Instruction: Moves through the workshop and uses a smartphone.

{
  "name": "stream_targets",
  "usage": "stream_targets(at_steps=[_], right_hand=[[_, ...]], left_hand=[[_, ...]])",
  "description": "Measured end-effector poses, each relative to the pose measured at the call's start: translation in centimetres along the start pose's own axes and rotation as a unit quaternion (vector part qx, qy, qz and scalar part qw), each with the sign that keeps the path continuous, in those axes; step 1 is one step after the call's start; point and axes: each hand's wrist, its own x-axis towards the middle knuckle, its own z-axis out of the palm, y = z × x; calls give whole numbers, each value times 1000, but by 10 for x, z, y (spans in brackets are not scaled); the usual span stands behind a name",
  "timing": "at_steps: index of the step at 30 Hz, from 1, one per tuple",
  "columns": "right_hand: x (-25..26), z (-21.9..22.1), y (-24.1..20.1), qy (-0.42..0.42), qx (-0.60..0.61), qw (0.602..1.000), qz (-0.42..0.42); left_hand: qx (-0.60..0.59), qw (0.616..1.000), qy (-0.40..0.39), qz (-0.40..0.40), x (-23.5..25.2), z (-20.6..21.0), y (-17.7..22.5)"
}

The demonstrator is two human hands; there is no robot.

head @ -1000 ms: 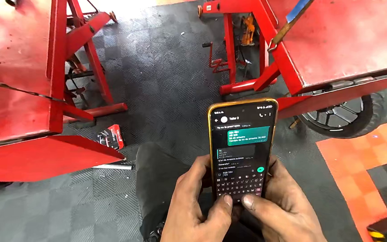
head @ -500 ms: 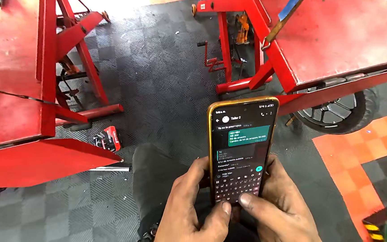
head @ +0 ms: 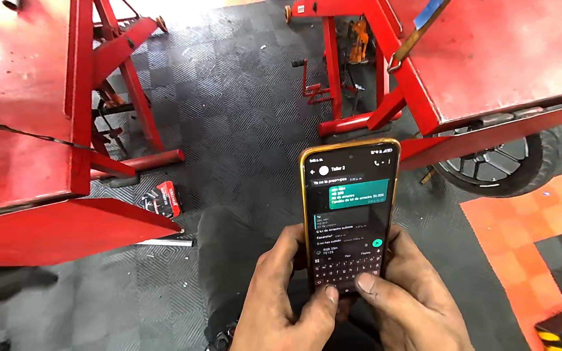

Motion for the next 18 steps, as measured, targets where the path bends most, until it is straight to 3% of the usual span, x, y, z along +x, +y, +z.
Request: stream_targets(at_steps=[18], right_hand=[[0, 3, 4, 25, -9, 1000, 8]], left_hand=[[10, 1000, 5, -1, -1, 1, -5]])
